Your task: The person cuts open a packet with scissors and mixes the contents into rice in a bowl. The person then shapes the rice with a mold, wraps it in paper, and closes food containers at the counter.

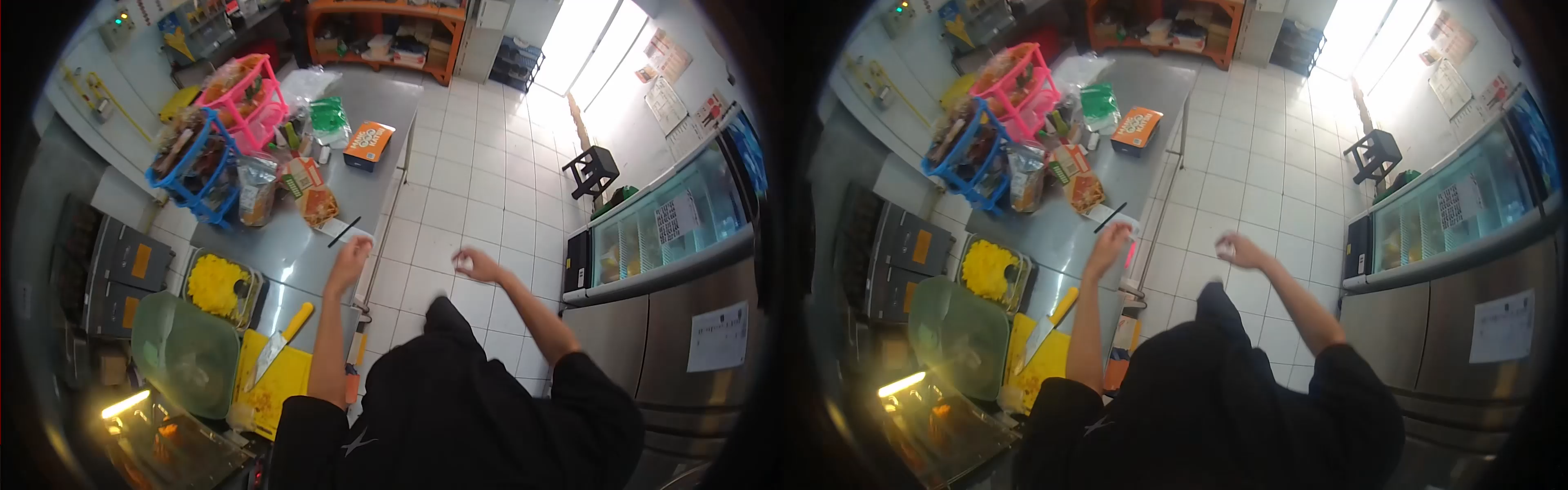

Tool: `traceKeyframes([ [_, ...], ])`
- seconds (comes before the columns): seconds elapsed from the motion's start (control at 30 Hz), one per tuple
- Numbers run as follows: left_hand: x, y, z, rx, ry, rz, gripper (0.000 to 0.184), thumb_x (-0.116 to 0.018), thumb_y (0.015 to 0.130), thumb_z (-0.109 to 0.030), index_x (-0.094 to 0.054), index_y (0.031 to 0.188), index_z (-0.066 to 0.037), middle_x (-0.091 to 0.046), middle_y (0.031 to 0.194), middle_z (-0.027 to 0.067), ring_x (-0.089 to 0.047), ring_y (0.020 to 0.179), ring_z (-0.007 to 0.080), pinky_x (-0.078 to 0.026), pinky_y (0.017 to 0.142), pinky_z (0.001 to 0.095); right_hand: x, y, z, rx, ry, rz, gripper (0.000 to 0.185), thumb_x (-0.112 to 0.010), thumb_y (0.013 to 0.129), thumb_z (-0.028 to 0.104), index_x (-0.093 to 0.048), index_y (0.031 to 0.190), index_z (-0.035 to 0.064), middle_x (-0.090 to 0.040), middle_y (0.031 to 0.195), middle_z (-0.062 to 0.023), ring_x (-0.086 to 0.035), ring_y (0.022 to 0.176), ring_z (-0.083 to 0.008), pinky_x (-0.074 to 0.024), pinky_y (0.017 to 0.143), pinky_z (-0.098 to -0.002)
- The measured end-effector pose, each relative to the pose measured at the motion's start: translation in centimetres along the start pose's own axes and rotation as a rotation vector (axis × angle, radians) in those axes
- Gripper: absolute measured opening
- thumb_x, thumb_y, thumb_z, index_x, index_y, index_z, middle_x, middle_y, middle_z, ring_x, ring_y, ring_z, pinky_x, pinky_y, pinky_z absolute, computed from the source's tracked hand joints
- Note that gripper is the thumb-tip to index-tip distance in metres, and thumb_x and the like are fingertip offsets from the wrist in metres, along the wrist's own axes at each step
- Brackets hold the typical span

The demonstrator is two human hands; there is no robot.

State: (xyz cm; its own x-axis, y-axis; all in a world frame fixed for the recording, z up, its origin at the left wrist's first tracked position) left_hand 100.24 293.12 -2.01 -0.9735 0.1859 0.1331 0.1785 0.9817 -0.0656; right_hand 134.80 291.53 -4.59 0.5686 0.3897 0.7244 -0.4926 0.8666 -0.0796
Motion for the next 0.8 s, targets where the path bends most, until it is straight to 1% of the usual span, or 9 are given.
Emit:
traceKeyframes([
  [0.1,3.0,11.0,-5.8,-0.185,0.314,-0.137,0.032,-0.064,0.093,-0.028,-0.059,0.113,-0.004,-0.065,0.101,0.0089,-0.058,0.095,0.0213,-0.047,0.087,0.0335,7.4,14.1,0.8,0.285,-0.044,0.01,0.037,-0.074,0.077,0.013,-0.055,0.108,0.0069,-0.055,0.118,-0.0137,-0.053,0.114,-0.0311,-0.042,0.103,-0.0403],
  [0.17,3.7,18.9,-7.9,-0.249,0.524,-0.209,0.053,-0.071,0.086,-0.038,-0.055,0.125,-0.006,-0.059,0.124,0.0169,-0.055,0.116,0.0289,-0.043,0.099,0.04,12.0,23.6,2.6,0.395,-0.091,0.005,0.046,-0.075,0.074,0.021,-0.052,0.112,0.0067,-0.05,0.127,-0.018,-0.049,0.122,-0.0345,-0.0407,0.105,-0.0438],
  [0.23,3.5,27.1,-6.6,-0.239,0.733,-0.315,0.09,-0.077,0.075,-0.052,-0.041,0.145,-0.01,-0.041,0.147,0.0238,-0.04,0.136,0.0385,-0.033,0.11,0.055,14.5,33.1,3.8,0.446,-0.231,0.074,0.056,-0.079,0.07,0.024,-0.05,0.113,0.0043,-0.041,0.14,-0.0216,-0.041,0.134,-0.0373,-0.0368,0.109,-0.0485],
  [0.3,2.1,33.5,-4.2,0.124,1.14,-0.22,0.117,-0.08,0.067,-0.059,-0.021,0.158,-0.013,-0.025,0.156,0.0272,-0.029,0.142,0.0453,-0.022,0.11,0.0681,14.3,41.6,3.1,0.611,-0.435,0.207,0.062,-0.081,0.067,0.028,-0.05,0.115,0.003,-0.034,0.147,-0.0233,-0.034,0.139,-0.0384,-0.0327,0.112,-0.0517],
  [0.4,1.5,38.1,0.1,0.284,1.212,-0.201,0.126,-0.081,0.064,-0.059,-0.013,0.16,-0.015,-0.019,0.158,0.0274,-0.026,0.142,0.0508,-0.019,0.109,0.0732,11.3,49.5,3.0,0.834,-0.525,0.425,0.066,-0.085,0.065,0.03,-0.048,0.113,0.0034,-0.029,0.153,-0.0238,-0.028,0.144,-0.0404,-0.0283,0.114,-0.0566],
  [0.47,1.4,38.2,1.5,0.35,1.2,-0.214,0.122,-0.081,0.064,-0.056,-0.017,0.158,-0.012,-0.021,0.157,0.0269,-0.027,0.142,0.0482,-0.02,0.11,0.0704,8.8,52.4,3.2,0.967,-0.522,0.542,0.067,-0.087,0.061,0.033,-0.049,0.108,0.003,-0.028,0.154,-0.0238,-0.025,0.146,-0.0408,-0.025,0.115,-0.0596],
  [0.57,2.3,38.3,1.9,0.354,1.136,-0.334,0.114,-0.08,0.067,-0.05,-0.023,0.155,-0.006,-0.025,0.155,0.0255,-0.03,0.14,0.0453,-0.021,0.109,0.0674,6.4,54.2,3.9,1.045,-0.538,0.72,0.085,-0.084,0.063,0.037,-0.045,0.128,-0.0021,-0.033,0.151,-0.0223,-0.027,0.145,-0.0397,-0.0238,0.115,-0.0609],
  [0.7,2.3,38.0,1.9,0.187,0.977,-0.58,0.103,-0.077,0.072,-0.043,-0.028,0.151,0.0,-0.031,0.152,0.0224,-0.033,0.136,0.0425,-0.022,0.108,0.065,4.9,54.7,3.5,1.193,-0.571,0.645,0.087,-0.086,0.062,0.043,-0.046,0.124,-0.0027,-0.041,0.142,-0.0229,-0.038,0.136,-0.0405,-0.0261,0.113,-0.058],
  [0.8,2.1,38.1,2.7,0.283,1.067,-0.535,0.112,-0.08,0.069,-0.043,-0.021,0.156,-0.006,-0.027,0.155,0.0219,-0.029,0.14,0.0427,-0.023,0.108,0.0666,4.1,55.0,2.8,1.217,-0.401,0.612,0.089,-0.087,0.061,0.045,-0.045,0.122,-0.0044,-0.042,0.14,-0.023,-0.039,0.134,-0.0401,-0.0267,0.111,-0.0558],
])
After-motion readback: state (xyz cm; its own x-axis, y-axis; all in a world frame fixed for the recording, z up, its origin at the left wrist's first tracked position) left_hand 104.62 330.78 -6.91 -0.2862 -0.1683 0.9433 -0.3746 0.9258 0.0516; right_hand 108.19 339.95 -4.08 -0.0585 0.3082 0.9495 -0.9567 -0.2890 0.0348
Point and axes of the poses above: each hand's wrist, its own y-axis towards the middle knuckle, its own x-axis out of the back of the hand, z = x × y, the point moved 8 cm from there along y, towards the middle knuckle
